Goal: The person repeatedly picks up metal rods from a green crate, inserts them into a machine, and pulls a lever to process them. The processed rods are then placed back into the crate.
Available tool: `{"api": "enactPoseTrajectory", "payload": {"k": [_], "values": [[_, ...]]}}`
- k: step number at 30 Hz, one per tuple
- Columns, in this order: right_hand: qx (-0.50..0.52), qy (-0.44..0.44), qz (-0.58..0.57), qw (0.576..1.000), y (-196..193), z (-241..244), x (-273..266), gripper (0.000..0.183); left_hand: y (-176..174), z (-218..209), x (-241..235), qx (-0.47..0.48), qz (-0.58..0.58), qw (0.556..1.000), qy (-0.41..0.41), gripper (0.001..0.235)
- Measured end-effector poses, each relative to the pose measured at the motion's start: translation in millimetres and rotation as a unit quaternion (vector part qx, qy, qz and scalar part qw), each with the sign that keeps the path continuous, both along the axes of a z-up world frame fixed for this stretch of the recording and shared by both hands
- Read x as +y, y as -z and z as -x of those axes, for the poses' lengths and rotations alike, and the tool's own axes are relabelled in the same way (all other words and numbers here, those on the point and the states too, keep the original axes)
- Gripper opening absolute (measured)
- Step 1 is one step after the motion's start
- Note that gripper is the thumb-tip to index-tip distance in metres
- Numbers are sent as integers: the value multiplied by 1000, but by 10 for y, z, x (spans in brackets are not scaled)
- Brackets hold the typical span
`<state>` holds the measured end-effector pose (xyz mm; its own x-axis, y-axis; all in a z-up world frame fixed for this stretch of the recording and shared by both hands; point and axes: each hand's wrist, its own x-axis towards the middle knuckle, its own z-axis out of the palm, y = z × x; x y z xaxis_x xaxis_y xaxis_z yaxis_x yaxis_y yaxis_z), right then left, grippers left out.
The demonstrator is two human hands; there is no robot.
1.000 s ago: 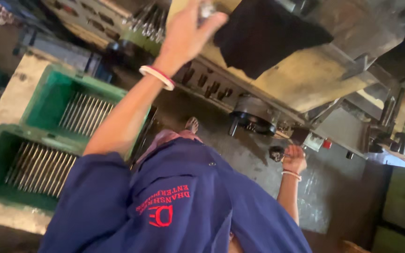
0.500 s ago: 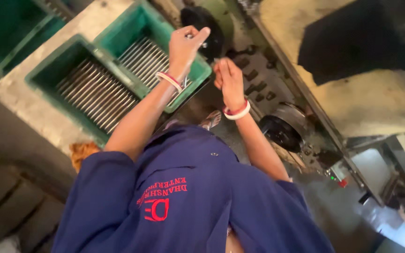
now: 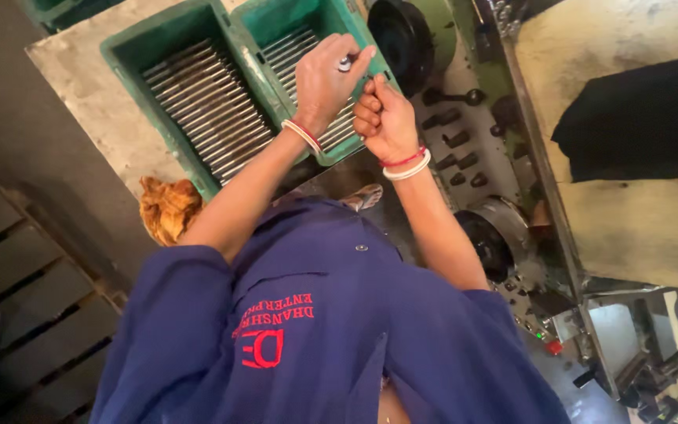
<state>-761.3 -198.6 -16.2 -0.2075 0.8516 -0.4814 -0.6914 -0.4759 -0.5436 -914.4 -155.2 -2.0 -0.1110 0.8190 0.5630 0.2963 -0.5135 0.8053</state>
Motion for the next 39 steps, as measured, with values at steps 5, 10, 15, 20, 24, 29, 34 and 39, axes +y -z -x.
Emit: {"api": "enactPoseTrajectory", "payload": {"k": [5,10,15,20,24,29,34,39], "values": [[-77,24,-31,996,132,314,30,28,142,177,83,4,97,995,-6,45],[-286,70,-162,942,195,703,74,30,309,273,179,-122,270,955,-5,49],[-241,45,-130,961,195,760,169,31,439,336,213,-123,248,960,-30,47],[-570,-2,-364,737,140,719,226,28,357,582,332,-156,341,920,111,43],[-624,-138,-716,280,-59,384,504,24,360,906,499,-21,509,823,252,35],[-661,-45,-570,485,130,566,463,21,599,1032,530,-49,384,898,207,43],[-553,-120,-405,718,597,1000,411,14,852,771,445,-224,283,930,-72,42],[-651,-154,-544,506,890,740,689,28,1222,1108,533,-478,207,848,-101,31]]}}
